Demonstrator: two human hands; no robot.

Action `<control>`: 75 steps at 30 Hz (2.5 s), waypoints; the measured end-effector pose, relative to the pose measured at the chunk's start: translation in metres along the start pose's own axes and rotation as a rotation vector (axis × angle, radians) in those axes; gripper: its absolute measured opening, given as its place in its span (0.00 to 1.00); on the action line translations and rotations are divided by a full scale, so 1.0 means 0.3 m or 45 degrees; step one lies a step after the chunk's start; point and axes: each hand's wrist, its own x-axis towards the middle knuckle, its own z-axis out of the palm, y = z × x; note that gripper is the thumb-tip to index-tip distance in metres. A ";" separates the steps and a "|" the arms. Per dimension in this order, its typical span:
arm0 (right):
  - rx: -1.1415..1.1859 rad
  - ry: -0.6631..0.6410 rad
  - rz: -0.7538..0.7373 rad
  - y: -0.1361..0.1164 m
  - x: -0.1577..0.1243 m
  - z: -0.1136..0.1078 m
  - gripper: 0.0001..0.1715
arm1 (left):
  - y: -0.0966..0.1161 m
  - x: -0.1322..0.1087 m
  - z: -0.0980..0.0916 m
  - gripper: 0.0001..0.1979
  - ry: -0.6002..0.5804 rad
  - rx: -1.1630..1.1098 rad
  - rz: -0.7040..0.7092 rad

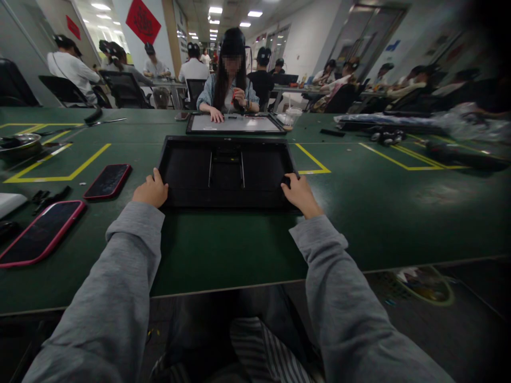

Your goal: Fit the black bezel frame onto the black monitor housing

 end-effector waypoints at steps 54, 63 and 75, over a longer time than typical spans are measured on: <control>-0.135 -0.123 -0.013 -0.018 -0.017 -0.033 0.32 | 0.001 0.004 0.004 0.39 -0.010 0.016 -0.017; -0.150 -0.144 -0.017 -0.028 -0.025 -0.044 0.32 | 0.004 0.002 0.000 0.39 -0.012 0.011 -0.017; -0.153 -0.158 -0.005 -0.025 -0.023 -0.045 0.33 | 0.006 -0.003 0.001 0.39 -0.001 0.003 -0.018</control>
